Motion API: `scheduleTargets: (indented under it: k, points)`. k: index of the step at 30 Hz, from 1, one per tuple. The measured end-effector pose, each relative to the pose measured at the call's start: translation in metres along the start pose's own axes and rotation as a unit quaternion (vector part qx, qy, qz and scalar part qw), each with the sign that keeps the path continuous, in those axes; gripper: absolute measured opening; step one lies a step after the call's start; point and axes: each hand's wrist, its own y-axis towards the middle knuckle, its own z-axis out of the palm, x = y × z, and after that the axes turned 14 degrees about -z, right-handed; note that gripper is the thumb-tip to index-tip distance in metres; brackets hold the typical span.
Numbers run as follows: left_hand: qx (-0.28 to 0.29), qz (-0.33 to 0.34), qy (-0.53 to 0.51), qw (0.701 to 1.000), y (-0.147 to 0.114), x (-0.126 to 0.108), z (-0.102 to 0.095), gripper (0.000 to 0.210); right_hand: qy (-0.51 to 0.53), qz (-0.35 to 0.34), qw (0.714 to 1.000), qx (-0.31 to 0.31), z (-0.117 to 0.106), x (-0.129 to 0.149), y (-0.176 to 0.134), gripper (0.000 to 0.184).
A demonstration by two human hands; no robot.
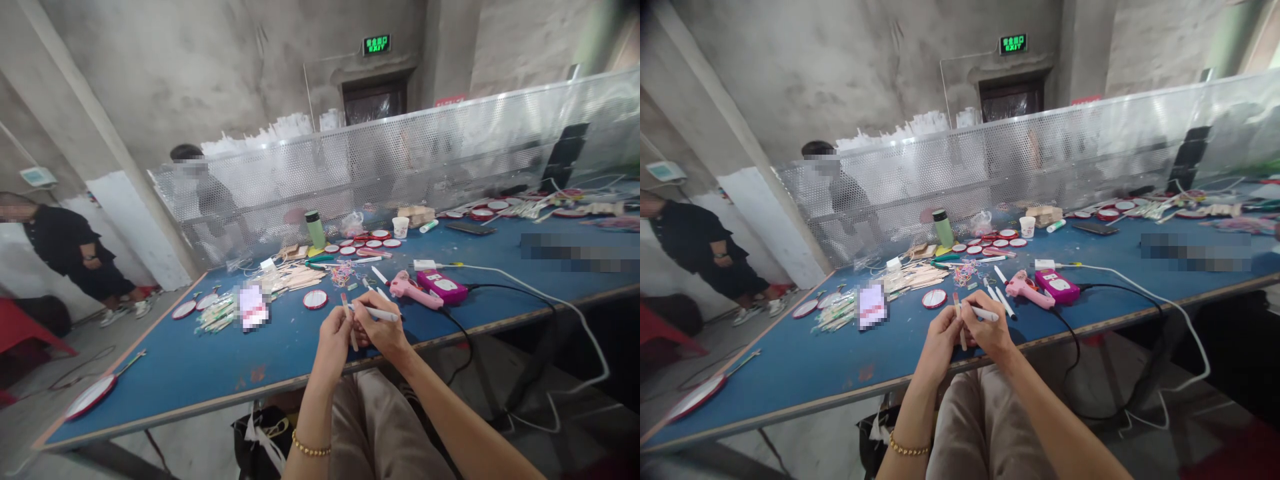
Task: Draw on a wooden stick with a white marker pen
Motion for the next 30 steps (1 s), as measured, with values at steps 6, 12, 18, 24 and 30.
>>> scheduleTargets:
  k: [6,12,18,24,30]
  points:
    - [0.0,0.007,0.004,1.0,0.0003,0.0005,0.0004,0.041,0.006,-0.006,1.0,0.01,-0.0001,-0.0007,0.0001,0.022]
    - [-0.008,0.017,0.021,1.0,0.0014,0.001,0.0,0.041,0.005,-0.013,1.0,0.012,0.0001,-0.0009,0.0,0.021]
    - [-0.011,0.018,0.033,0.999,0.0011,0.0009,0.0004,0.04,-0.007,-0.018,1.0,0.012,0.0,0.0003,0.0015,0.021]
    - [-0.004,0.018,0.028,0.999,0.0022,0.0021,-0.0002,0.041,-0.009,-0.019,1.0,0.013,0.0002,0.0007,0.0018,0.021]
    - [-0.009,0.026,0.031,0.999,0.0027,0.0021,-0.0006,0.041,-0.014,-0.018,1.0,0.018,0.0009,-0.0012,0.0012,0.021]
